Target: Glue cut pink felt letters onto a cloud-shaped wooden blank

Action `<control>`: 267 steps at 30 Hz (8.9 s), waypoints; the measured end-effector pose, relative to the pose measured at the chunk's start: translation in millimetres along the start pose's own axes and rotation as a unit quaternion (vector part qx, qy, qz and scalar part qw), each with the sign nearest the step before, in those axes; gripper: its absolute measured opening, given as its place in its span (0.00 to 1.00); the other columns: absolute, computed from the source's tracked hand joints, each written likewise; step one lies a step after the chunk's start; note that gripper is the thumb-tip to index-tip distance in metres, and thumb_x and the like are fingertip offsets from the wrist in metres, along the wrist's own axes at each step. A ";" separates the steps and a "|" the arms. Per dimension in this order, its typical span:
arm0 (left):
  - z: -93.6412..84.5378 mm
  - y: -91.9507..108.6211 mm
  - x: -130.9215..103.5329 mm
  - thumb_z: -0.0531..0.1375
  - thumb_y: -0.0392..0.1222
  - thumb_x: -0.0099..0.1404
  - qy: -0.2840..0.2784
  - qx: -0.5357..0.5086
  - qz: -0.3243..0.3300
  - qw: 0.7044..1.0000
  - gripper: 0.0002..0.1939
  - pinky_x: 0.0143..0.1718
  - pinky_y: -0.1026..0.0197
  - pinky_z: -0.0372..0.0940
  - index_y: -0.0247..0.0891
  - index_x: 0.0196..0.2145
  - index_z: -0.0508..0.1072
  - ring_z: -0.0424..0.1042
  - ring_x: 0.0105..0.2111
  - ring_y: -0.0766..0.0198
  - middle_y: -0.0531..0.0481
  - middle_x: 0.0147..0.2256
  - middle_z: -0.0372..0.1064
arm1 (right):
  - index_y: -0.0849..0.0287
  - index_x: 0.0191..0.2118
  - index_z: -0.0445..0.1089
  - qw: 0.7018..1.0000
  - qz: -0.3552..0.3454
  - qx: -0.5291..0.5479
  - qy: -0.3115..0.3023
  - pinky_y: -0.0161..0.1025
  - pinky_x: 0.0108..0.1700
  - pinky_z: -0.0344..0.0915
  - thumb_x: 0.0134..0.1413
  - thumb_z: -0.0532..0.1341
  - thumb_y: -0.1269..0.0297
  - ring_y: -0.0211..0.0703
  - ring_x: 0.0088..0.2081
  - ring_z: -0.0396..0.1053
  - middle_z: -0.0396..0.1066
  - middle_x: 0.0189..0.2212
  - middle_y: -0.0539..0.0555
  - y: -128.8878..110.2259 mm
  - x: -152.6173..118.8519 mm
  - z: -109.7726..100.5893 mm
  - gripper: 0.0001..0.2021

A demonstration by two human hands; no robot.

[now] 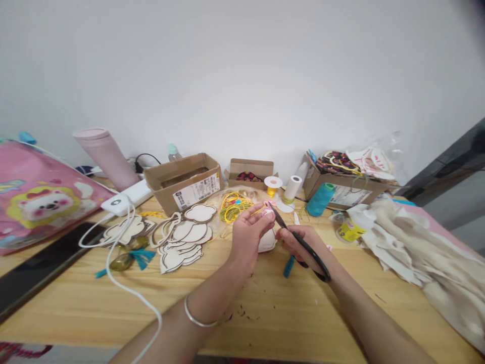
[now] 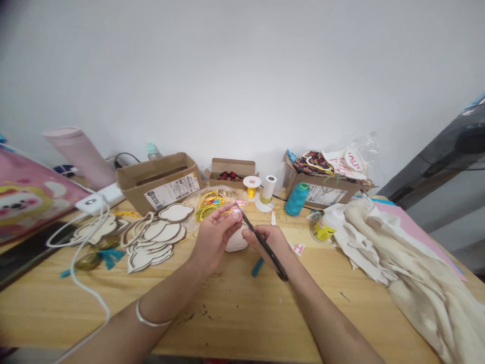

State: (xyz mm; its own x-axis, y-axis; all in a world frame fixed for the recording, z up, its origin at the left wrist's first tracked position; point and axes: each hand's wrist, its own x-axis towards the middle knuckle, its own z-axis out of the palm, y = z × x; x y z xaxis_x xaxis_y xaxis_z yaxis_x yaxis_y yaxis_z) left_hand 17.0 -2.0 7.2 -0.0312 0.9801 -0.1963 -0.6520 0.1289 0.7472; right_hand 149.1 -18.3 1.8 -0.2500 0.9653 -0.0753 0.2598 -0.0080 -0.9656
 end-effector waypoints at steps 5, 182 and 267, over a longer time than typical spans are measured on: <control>-1.8 3.6 0.3 0.62 0.26 0.50 -0.012 0.004 -0.012 1.000 0.15 0.30 0.70 0.68 0.31 0.37 0.68 0.70 0.23 0.73 0.50 0.24 0.72 | 0.60 0.20 0.58 1.000 0.009 0.002 -0.010 0.29 0.15 0.38 0.40 0.56 0.37 0.26 0.15 0.42 0.45 0.14 0.42 -3.4 -1.9 -2.7 0.26; -22.1 14.6 18.3 0.69 0.38 0.44 -0.182 0.145 -0.144 0.962 0.09 0.28 0.72 0.63 0.31 0.23 0.75 0.65 0.22 0.76 0.53 0.23 0.69 | 0.65 0.29 0.68 0.986 -0.042 -0.098 -0.125 0.31 0.20 0.44 0.39 0.56 0.36 0.31 0.21 0.47 0.51 0.19 0.47 0.0 -2.5 -33.2 0.31; -18.3 -0.5 15.2 0.67 0.35 0.48 -0.159 0.068 -0.082 0.982 0.08 0.37 0.67 0.65 0.32 0.29 0.75 0.69 0.28 0.72 0.51 0.27 0.72 | 0.59 0.31 0.64 0.980 -0.059 0.097 0.163 0.31 0.20 0.56 0.29 0.68 0.52 0.32 0.19 0.60 0.64 0.19 0.46 -19.0 -0.1 -9.0 0.21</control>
State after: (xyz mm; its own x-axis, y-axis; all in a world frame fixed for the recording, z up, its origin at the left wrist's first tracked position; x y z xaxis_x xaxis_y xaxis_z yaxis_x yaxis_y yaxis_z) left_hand 3.0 10.1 -7.7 0.3171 0.9395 -0.1291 -0.5208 0.2863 0.8042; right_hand 152.6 -15.8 22.4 0.0525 0.9943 0.0924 0.0575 0.0893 -0.9943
